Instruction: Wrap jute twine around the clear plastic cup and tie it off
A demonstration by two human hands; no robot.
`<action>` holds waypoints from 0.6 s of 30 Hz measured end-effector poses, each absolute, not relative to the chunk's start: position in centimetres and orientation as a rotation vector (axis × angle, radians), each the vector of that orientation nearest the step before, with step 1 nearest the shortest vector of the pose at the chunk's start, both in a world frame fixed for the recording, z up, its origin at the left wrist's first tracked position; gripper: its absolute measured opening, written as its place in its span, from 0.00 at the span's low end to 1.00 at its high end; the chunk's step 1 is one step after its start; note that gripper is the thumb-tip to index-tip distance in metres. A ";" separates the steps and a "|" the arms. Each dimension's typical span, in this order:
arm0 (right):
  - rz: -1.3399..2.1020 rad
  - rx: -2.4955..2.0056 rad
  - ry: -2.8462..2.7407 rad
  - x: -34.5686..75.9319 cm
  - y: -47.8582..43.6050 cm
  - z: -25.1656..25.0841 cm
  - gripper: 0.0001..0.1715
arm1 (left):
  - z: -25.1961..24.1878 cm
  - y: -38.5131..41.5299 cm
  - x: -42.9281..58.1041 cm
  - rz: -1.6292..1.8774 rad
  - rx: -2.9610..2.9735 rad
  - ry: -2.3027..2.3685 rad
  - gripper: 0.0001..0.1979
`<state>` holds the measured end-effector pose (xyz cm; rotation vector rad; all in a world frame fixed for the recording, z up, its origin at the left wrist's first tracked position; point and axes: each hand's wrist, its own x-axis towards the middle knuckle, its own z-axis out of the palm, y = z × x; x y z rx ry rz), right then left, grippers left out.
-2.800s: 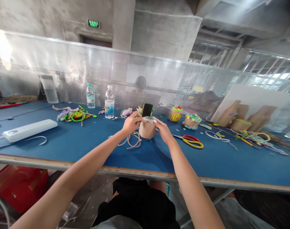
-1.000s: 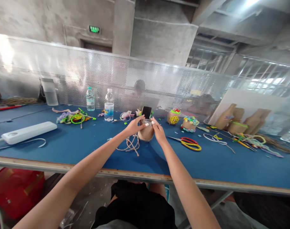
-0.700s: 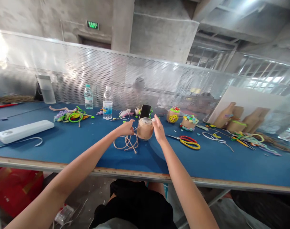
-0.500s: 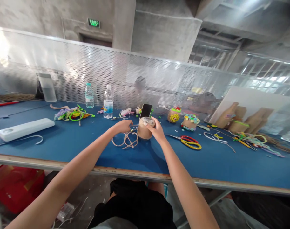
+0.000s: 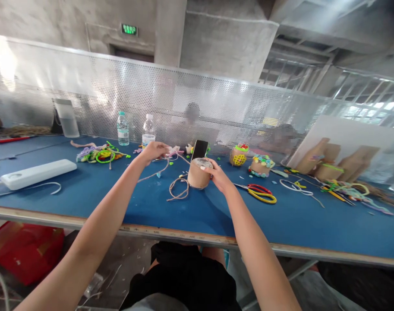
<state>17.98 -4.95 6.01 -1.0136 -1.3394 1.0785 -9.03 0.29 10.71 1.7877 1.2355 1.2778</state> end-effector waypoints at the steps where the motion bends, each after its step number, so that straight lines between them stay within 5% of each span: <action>1: 1.111 -1.001 -1.339 18.0 -5.0 6.1 0.32 | 10.8 0.2 -8.9 1.333 1.729 1.208 0.06; 9: 1.174 -0.952 -1.324 17.9 -4.8 6.2 0.32 | 10.7 1.8 -6.2 1.622 1.503 1.055 0.09; 18: 1.160 -0.933 -1.365 18.2 -4.7 6.0 0.31 | 10.0 5.5 -4.7 1.503 1.611 1.176 0.01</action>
